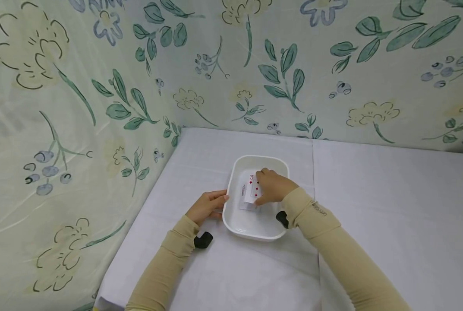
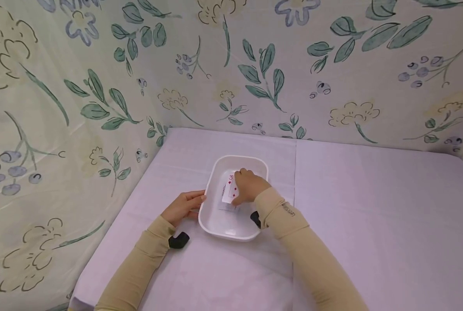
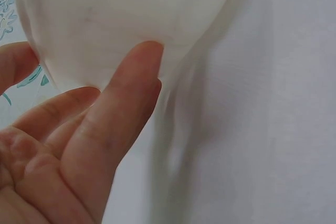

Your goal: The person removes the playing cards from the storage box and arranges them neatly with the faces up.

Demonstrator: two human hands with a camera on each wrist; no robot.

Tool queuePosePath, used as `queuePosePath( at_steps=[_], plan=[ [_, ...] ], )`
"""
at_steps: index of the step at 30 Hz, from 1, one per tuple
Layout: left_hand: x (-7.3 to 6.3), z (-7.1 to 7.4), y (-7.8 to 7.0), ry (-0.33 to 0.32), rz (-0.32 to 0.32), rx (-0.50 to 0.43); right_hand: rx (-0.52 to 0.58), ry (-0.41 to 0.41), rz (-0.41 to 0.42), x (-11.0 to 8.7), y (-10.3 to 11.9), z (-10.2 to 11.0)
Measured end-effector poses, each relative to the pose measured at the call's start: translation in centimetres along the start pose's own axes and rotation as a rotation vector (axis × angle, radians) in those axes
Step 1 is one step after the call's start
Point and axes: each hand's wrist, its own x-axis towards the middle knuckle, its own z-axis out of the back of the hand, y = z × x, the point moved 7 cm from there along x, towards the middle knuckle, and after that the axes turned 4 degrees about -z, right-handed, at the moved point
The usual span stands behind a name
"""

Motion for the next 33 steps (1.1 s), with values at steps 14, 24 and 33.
queuePosePath(
  at_steps=[14,24,33],
  plan=[
    [-0.4,-0.2,-0.7,0.022,0.005,0.014,-0.010,-0.101,0.006,-4.4,-2.9,2.9],
    [0.2,0.3,0.5,0.002,0.004,0.004,0.003,-0.104,-0.049,-7.0,-7.4,2.9],
    [0.6,0.5,1.2,-0.023,-0.007,0.021,-0.016,-0.086,-0.103,-9.8,-11.8,0.3]
  ],
)
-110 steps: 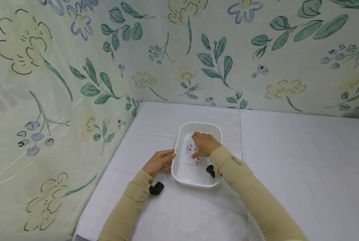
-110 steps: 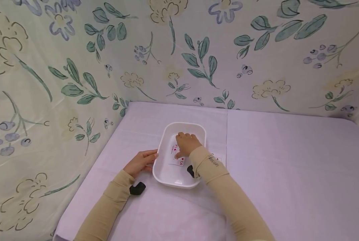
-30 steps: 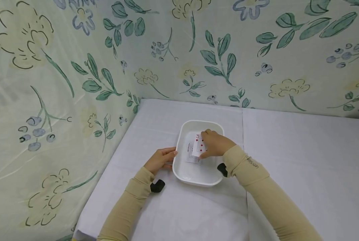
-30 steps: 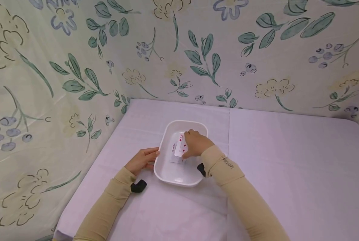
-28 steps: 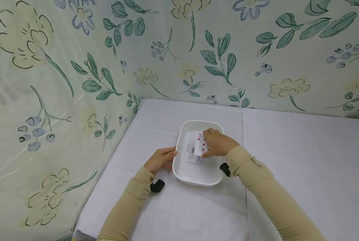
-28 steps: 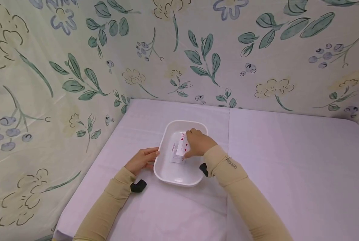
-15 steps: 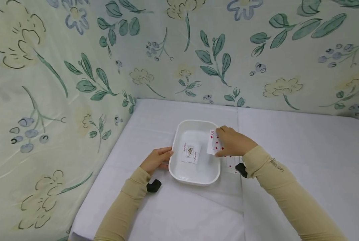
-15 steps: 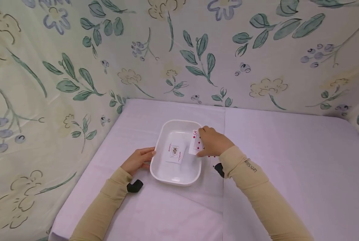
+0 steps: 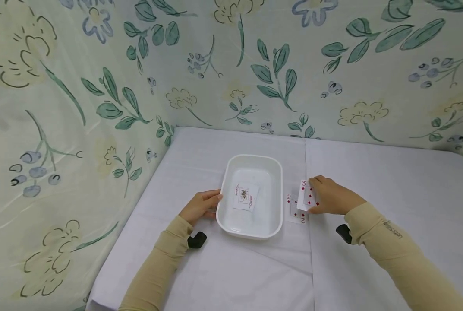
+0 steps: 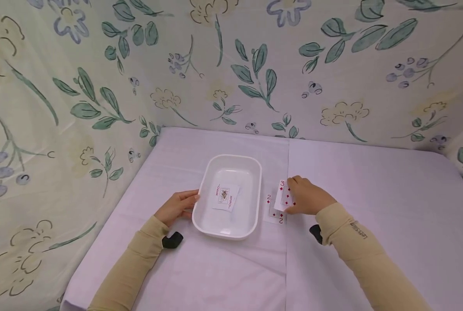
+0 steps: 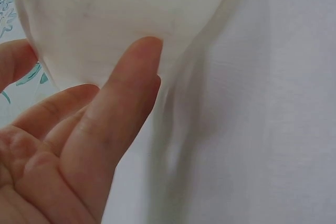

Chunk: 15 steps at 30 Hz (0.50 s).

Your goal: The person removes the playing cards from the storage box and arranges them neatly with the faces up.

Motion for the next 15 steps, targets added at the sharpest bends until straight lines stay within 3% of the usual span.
queuePosePath(
  at_steps=[7,15],
  plan=[
    [-0.4,-0.2,-0.7,0.016,0.029,-0.020,0.002,0.022,-0.018,-1.6,-2.8,-1.9],
    [-1.3,-1.0,-2.4,0.053,0.032,-0.020,0.058,0.108,-0.070,-2.2,-3.7,-3.3]
  ],
)
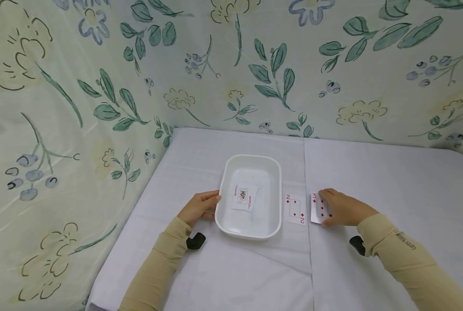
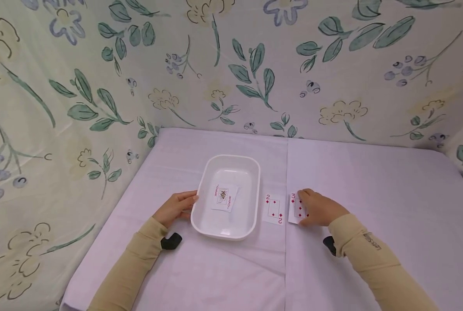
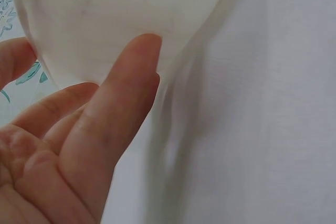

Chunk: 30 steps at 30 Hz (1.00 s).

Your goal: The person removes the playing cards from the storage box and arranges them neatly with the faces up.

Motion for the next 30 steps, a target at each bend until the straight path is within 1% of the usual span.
queuePosePath(
  at_steps=[5,12,17,20,22,27,30],
  plan=[
    [-0.1,0.0,0.0,-0.002,-0.002,0.001,0.011,0.034,-0.022,0.3,-0.1,-0.8],
    [-0.1,0.1,0.1,-0.009,0.004,0.010,-0.006,0.035,-0.001,0.4,0.2,-0.9],
    [0.7,0.7,1.3,-0.032,-0.008,0.011,0.004,0.034,-0.006,0.4,0.3,-0.6],
    [1.2,1.1,2.2,-0.051,-0.019,0.019,0.023,0.026,-0.022,0.3,0.4,-0.4],
    [1.2,1.1,2.3,-0.053,-0.022,0.018,0.017,0.012,-0.028,0.3,0.5,-0.2],
    [1.3,1.1,2.3,-0.052,-0.028,0.010,-0.015,-0.029,0.002,0.4,1.0,0.1],
    [1.3,1.1,2.3,-0.055,-0.027,0.009,-0.002,-0.046,0.034,0.6,1.5,0.4]
  ],
)
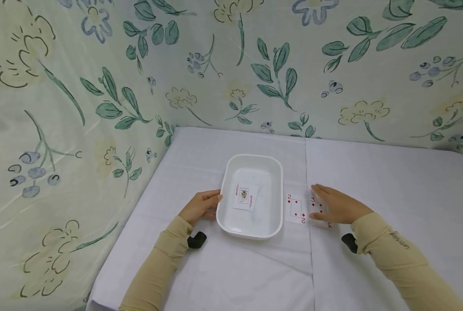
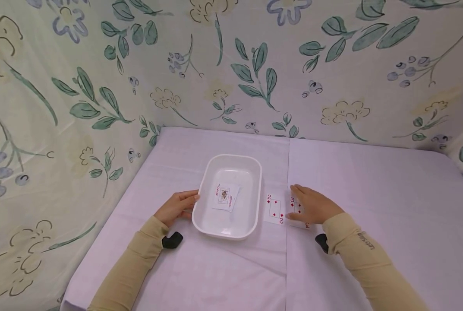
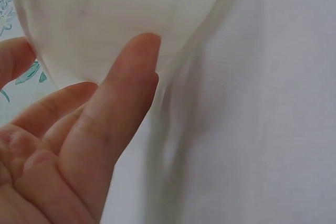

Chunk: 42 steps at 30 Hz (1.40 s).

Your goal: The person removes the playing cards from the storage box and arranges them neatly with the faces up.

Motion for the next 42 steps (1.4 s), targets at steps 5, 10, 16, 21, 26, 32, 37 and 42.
queuePosePath(
  at_steps=[5,10,16,21,26,32,37,42],
  plan=[
    [0.0,0.0,0.1,0.002,0.006,-0.005,0.017,-0.050,0.062,0.4,1.4,1.1],
    [0.2,0.1,0.2,0.012,0.004,-0.009,0.025,-0.094,0.111,1.3,3.3,2.0],
    [0.1,0.1,0.2,0.004,0.008,-0.015,0.062,-0.123,0.147,2.8,5.7,2.7],
    [0.0,0.0,0.2,0.001,0.009,-0.010,0.035,-0.148,0.185,3.7,7.9,3.3],
    [0.0,0.1,0.2,0.006,0.007,-0.005,0.006,-0.144,0.227,4.7,10.1,4.1],
    [-0.3,-0.1,-0.6,0.027,0.011,-0.016,-0.012,-0.114,0.250,6.3,12.4,4.2],
    [-1.0,-0.5,-1.9,0.056,0.015,-0.009,-0.019,-0.074,0.248,7.5,14.1,3.8],
    [-1.2,-0.6,-2.2,0.063,0.020,0.013,-0.039,-0.014,0.228,8.7,15.5,3.1]
  ],
)
